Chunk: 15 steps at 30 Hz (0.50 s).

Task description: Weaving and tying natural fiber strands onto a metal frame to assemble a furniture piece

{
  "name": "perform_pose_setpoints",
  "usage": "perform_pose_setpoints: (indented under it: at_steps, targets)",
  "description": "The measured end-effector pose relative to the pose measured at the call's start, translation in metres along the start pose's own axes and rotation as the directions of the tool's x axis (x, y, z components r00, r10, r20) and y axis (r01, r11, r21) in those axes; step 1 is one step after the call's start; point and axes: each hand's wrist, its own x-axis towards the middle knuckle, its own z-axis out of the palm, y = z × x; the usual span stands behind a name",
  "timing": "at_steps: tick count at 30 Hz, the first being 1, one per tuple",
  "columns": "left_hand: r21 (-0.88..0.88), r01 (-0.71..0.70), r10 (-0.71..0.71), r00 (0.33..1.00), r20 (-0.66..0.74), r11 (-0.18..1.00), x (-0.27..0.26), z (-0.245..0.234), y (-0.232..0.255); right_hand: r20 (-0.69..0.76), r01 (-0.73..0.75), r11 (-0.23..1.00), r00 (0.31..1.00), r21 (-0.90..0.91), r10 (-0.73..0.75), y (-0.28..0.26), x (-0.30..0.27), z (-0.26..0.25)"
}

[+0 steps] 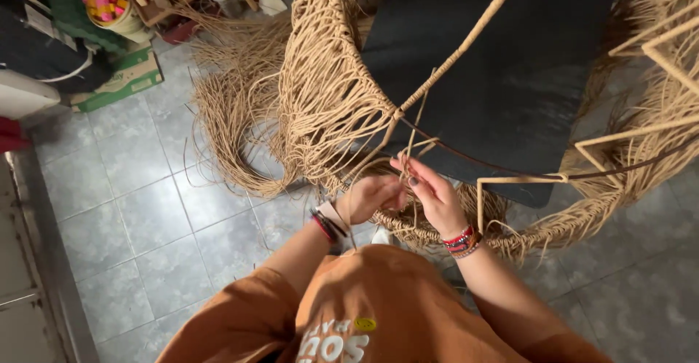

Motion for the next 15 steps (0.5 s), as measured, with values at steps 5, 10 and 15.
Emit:
perform_pose_setpoints:
  at_steps: [5, 10, 15]
  targets:
    - [0.478, 0.121, -0.392, 0.757, 0.523, 0.870, -0.032, -0.043, -0.121, 0.039, 0.037, 0.992, 0.998, 0.121, -0.042, 0.001, 0.011, 0.003]
    - [0.112, 0.178, -0.202, 0.945, 0.256, 0.978, 0.000, -0.045, 0.023, -0.021, 0.038, 0.999, 0.999, 0.033, -0.038, -0.006, 0.014, 0.013]
    - [0.908, 0.031, -0.422, 0.892, 0.164, 0.419, -0.005, -0.067, 0.016, -0.119, 0.014, 1.000, 0.993, -0.001, -0.014, -0.007, 0.014, 0.023]
